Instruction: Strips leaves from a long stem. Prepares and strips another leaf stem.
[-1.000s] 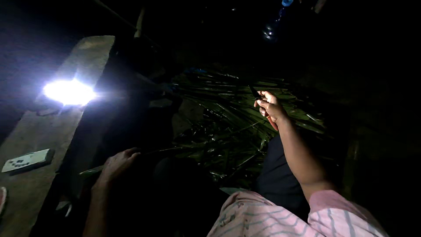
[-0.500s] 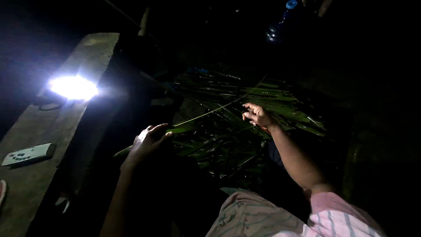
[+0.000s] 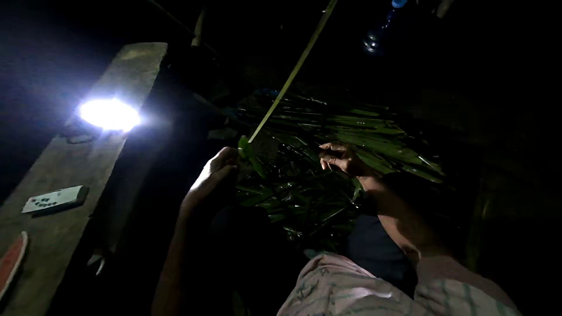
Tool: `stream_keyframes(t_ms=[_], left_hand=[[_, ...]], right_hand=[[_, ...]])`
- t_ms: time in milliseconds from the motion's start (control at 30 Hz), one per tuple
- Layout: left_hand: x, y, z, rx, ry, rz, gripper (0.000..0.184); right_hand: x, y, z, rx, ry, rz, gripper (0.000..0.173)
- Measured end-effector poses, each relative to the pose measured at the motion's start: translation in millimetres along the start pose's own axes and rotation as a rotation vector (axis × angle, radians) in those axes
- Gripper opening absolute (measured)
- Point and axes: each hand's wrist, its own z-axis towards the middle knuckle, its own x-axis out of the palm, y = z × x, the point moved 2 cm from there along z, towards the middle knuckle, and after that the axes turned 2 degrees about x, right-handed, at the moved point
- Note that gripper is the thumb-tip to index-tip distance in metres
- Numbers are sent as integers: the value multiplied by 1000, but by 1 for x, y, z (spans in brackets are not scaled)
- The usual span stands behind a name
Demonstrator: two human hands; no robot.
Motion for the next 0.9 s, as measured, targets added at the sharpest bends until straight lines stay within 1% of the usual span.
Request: stream_keyframes(t_ms=[67,133,167,200,233,267,333,367,433,467,500,533,567,633,667,700,733,800,867,900], left_hand=[[23,8,16,22,51,21,26],[48,18,30,85,87,-14,21],[63,21,35,108,99,-63,21],[79,22,39,119,115,-136,21],[95,25,42,129,130,-222,20],[110,28,45,142,149,-296,20],[132,37,50,132,164,-407,21],[137,40,51,117,146,-445,21],[134,48,53,87,86,-465,20],[129,55,53,79,55,-453,18],[123,61,53,73,32,-441,18],[116,66,52,59,-1,-433,18],[109,69,49,31,-63,-424,17],[91,76,44,-30,-215,-424,17],[84,79,43,-57,-285,-417,18],[78,80,42,-70,-340,-418,18],[74,81,43,-77,-373,-428,18],[74,77,44,-63,-395,-444,20],[78,73,46,-17,-388,-460,24],[81,72,47,9,-388,-458,26]], right_hand=[[8,2,-1,13,27,5,34],[15,1,-1,64,37,23,52],[19,-4,0,55,58,17,60],[21,-11,0,29,90,14,66],[27,-16,0,35,94,39,71],[33,-19,-1,38,135,55,75],[49,-20,2,117,107,224,69],[54,-17,4,151,72,257,59],[51,-3,6,204,8,151,38],[44,-1,7,198,-24,99,29],[32,-1,7,161,-46,48,23],[19,-2,6,98,-66,-18,21],[6,2,4,28,-106,-64,21],[-20,17,-4,-71,-245,-144,24],[-31,27,-7,-121,-318,-189,24],[-42,34,-10,-164,-354,-259,20],[-49,39,-13,-176,-358,-360,19],[-46,37,-16,-117,-288,-592,18],[-20,21,-11,-38,-134,-751,18],[1,9,-7,44,-35,-786,19]])
